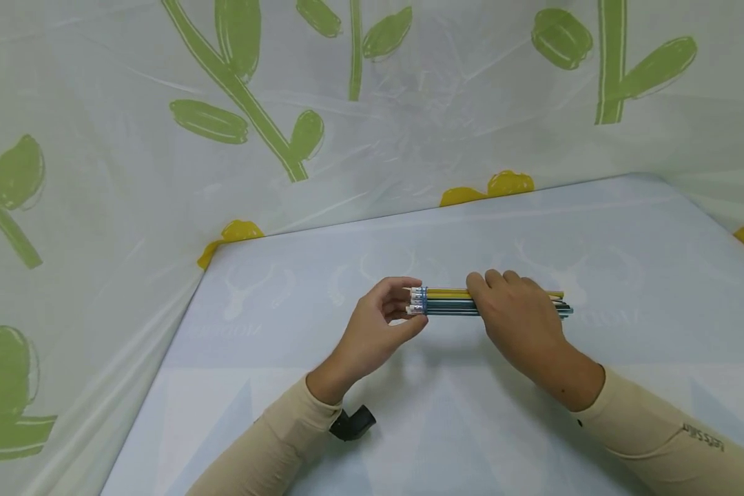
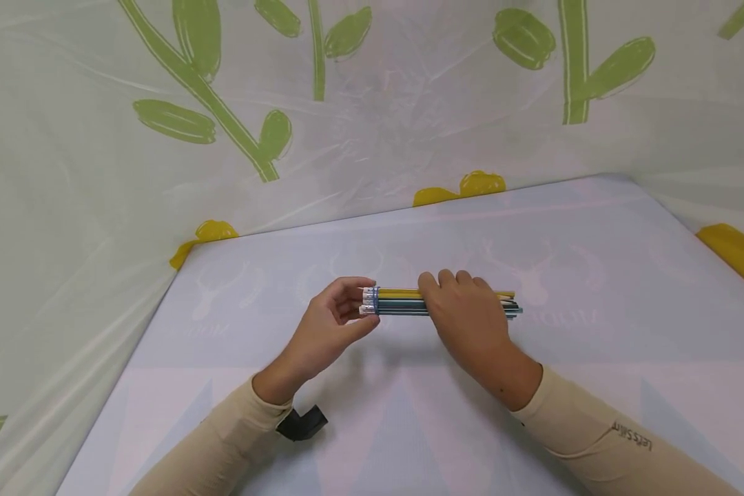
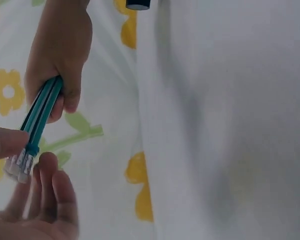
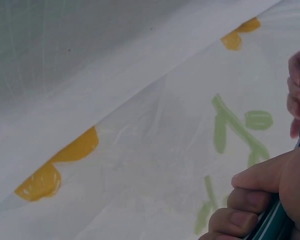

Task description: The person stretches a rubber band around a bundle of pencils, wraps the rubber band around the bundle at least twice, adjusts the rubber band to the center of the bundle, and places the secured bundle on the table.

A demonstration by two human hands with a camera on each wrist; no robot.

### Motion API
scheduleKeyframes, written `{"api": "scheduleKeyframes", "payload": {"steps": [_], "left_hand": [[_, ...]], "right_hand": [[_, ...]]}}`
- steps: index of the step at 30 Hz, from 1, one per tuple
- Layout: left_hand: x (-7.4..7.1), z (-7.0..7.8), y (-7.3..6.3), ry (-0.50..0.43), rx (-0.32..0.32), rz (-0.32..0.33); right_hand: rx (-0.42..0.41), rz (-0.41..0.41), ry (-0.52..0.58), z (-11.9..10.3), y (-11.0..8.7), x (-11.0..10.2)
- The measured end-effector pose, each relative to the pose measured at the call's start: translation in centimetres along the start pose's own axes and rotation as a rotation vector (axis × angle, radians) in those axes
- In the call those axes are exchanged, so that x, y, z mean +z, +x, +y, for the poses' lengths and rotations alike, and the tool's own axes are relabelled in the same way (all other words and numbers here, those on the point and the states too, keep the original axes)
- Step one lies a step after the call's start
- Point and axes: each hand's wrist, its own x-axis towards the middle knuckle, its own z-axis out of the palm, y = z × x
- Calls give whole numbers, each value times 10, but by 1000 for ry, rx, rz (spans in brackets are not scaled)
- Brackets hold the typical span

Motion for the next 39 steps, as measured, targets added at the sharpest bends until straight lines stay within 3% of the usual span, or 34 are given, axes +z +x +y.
{"api": "scheduleKeyframes", "payload": {"steps": [7, 13, 24, 39], "left_hand": [[-1, -2, 1, 202, 281, 55], [-5, -4, 1, 309, 397, 65], [-6, -6, 0, 354, 473, 6], [-6, -5, -2, 373, 458, -1]], "right_hand": [[-4, 48, 1, 1, -1, 1], [-10, 48, 17, 1, -1, 1], [-28, -21, 10, -4, -5, -2], [-45, -50, 0, -9, -3, -8]]}}
